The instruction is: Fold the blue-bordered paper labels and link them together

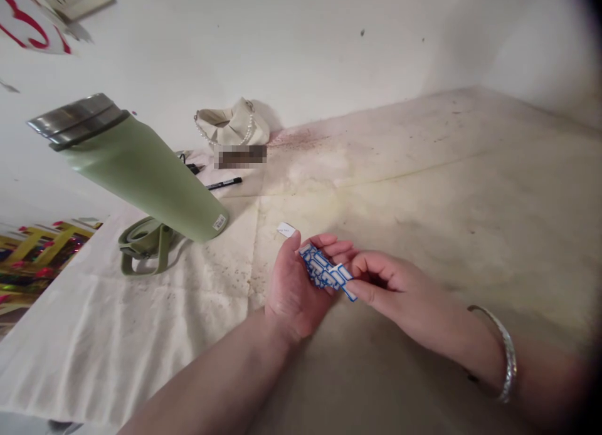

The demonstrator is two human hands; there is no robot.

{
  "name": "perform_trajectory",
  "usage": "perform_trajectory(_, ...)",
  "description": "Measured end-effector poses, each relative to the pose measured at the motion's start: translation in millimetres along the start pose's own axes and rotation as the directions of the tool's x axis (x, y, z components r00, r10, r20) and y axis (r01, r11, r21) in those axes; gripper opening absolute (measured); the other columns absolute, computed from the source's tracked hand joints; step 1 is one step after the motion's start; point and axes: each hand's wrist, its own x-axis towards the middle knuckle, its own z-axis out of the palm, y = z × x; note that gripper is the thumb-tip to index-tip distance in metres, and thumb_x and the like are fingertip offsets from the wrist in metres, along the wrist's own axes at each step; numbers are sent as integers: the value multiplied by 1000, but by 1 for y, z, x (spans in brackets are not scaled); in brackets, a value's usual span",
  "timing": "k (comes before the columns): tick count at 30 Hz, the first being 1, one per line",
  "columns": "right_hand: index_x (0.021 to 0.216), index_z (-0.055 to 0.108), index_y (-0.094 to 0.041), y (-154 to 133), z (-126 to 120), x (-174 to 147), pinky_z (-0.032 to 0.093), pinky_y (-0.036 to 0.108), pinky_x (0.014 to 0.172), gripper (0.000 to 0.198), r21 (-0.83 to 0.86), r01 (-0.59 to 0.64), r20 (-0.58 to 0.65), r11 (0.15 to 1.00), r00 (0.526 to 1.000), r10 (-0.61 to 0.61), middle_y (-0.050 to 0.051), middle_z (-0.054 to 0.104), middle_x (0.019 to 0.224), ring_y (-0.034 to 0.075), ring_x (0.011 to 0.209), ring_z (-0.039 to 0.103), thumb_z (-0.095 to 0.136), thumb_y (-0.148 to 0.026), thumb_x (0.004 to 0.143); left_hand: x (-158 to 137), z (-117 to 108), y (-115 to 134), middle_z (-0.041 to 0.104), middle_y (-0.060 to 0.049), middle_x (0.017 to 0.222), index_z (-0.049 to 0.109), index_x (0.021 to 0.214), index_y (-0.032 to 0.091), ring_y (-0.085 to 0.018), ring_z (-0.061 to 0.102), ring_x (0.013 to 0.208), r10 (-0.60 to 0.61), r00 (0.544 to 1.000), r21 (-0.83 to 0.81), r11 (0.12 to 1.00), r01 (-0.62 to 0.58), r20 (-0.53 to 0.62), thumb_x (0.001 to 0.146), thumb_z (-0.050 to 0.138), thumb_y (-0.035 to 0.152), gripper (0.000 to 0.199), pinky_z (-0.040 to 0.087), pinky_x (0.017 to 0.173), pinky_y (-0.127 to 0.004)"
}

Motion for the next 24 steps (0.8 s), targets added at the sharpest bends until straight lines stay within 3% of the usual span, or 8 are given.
perform_trajectory(4,77,57,-20,8,4,5,44,27,61,11,12,-36,-37,999,999,37,-1,62,75,13,66,55,51,-28,82,0,-1,-6,67,-14,92,62,85,12,-24,64,88,7,1000,11,1000,-7,13,83,46,51,43,49,78,-34)
perform_trajectory(9,69,56,-20,6,4,7,42,26,57,12,-104,-57,-72,993,996,50,-2,61,68,12,61,54,54,-25,79,-2,-4,-13,66,-12,100,63,92,13,-21,62,94,21,992,56,998,-29,126,83,48,54,44,47,84,-32)
perform_trajectory(14,70,58,-20,5,4,4,41,27,53,13,-183,-30,-20,983,999,27,-1,62,67,13,58,54,51,-21,81,-5,-5,-16,64,-11,108,62,98,16,-19,61,95,-8,987,160,987,-18,159,84,57,31,22,46,84,-30)
perform_trajectory(17,75,55,-21,10,7,3,45,27,55,4,-154,5,-71,988,997,-16,-2,62,70,13,60,56,53,-19,79,-4,-3,-15,65,-8,104,62,95,16,-16,63,85,-18,993,188,982,-5,121,80,58,14,16,47,77,-27)
perform_trajectory(20,82,51,-22,12,9,2,48,26,56,8,-140,32,-127,990,991,-50,-2,62,74,12,61,58,57,-19,77,-2,-2,-12,66,-7,97,62,92,16,-15,63,79,-17,995,165,986,1,96,79,57,12,15,48,71,-26)
perform_trajectory(22,81,48,-23,9,8,0,49,26,55,11,-201,67,-163,977,981,-101,-3,60,74,12,61,58,57,-18,77,-1,-3,-11,65,-7,95,61,92,16,-15,63,78,-20,996,139,990,9,81,78,57,12,15,48,69,-26)
perform_trajectory(24,84,49,-24,5,6,-2,52,30,64,14,-313,156,-217,937,949,-230,0,59,79,15,71,60,59,-17,75,0,-3,-9,65,-6,92,60,92,17,-16,62,78,-26,997,112,994,18,74,78,56,12,15,48,70,-27)
